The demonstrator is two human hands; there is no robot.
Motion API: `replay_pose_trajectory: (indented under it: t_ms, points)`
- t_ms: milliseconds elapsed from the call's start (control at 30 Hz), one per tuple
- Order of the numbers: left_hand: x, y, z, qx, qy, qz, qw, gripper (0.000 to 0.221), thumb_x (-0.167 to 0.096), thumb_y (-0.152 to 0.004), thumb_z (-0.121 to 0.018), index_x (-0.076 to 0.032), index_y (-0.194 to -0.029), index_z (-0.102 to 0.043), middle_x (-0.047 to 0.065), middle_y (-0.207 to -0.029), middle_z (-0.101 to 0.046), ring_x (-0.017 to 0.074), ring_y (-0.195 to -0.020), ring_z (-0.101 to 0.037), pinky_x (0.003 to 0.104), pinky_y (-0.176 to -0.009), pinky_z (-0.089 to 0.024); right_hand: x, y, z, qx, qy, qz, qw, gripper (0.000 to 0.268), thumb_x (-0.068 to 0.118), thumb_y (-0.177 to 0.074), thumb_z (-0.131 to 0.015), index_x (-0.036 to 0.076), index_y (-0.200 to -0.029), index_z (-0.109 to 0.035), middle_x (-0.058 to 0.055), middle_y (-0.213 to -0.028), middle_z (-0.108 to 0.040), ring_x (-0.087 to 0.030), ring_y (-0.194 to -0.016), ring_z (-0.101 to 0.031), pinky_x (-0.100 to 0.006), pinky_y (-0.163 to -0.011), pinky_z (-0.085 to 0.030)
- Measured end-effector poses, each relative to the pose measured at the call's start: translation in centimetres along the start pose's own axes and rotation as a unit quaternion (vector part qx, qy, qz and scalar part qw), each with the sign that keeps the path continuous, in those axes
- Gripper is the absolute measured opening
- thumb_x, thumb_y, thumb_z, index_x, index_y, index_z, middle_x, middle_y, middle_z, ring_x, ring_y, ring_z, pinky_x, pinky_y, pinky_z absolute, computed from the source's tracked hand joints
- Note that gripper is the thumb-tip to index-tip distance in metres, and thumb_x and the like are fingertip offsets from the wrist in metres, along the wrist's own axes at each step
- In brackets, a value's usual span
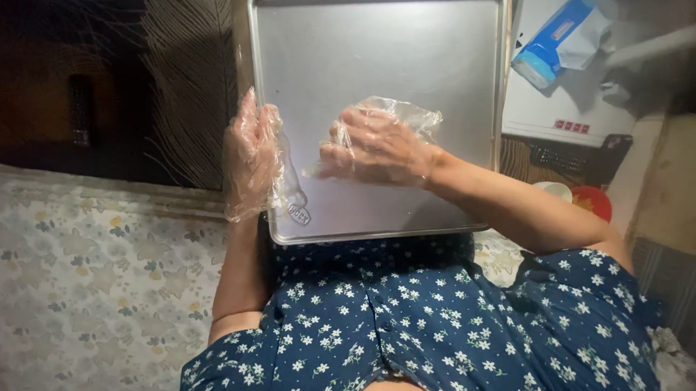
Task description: The person is kneading and shaping a small piece of orange dough on a metal baking tray while wearing plastic gloves.
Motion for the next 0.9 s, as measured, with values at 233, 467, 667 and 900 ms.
replay_pose_trajectory:
  t_ms: [233,467,667,900]
  points:
    - [1.7,-0.9,-0.2,0.004,0.039,0.023,0.999,0.042,-0.02,-0.108,-0.05,0.013,-0.135,-0.054,0.04,-0.095,-0.065,0.0552,-0.09,-0.066,0.06,-0.071,-0.052,-2.8,-1.1,2.3,0.033,-0.143,-0.155,0.977,0.052,0.061,-0.1,-0.059,0.018,-0.072,-0.056,0.004,-0.065,-0.052,-0.015,-0.068,-0.06,-0.03,-0.068,-0.052]
    - [2.7,-0.9,-0.2,0.007,0.029,0.019,0.999,0.042,-0.023,-0.108,-0.051,0.007,-0.138,-0.056,0.036,-0.097,-0.068,0.0506,-0.093,-0.068,0.056,-0.073,-0.053,-4.6,-0.3,9.5,-0.12,-0.514,-0.24,0.815,0.049,0.05,-0.094,-0.058,0.003,-0.081,-0.065,-0.011,-0.076,-0.063,-0.017,-0.064,-0.061,-0.028,-0.053,-0.052]
    - [3.6,-1.6,-0.6,0.013,0.017,0.02,1.0,0.042,-0.021,-0.108,-0.051,0.009,-0.138,-0.056,0.039,-0.098,-0.067,0.0547,-0.094,-0.067,0.059,-0.075,-0.053,-2.7,2.5,8.5,-0.029,-0.359,-0.23,0.904,0.039,0.046,-0.093,-0.062,0.007,-0.091,-0.063,-0.009,-0.083,-0.06,-0.021,-0.073,-0.058,-0.032,-0.059,-0.051]
    - [3.7,-1.2,-0.9,0.011,0.019,0.015,1.0,0.042,-0.02,-0.11,-0.05,0.009,-0.139,-0.054,0.039,-0.099,-0.067,0.0542,-0.097,-0.067,0.058,-0.077,-0.052,0.1,1.2,4.1,0.09,-0.128,-0.201,0.967,0.03,0.039,-0.092,-0.068,0.013,-0.104,-0.061,-0.007,-0.092,-0.055,-0.026,-0.084,-0.055,-0.037,-0.068,-0.05]
Point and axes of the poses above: each hand's wrist, its own y-axis away from the middle knuckle, its own z-axis out of the back of the hand, x = y × z, the point moved 8 cm from there along -y, towards the middle knuckle
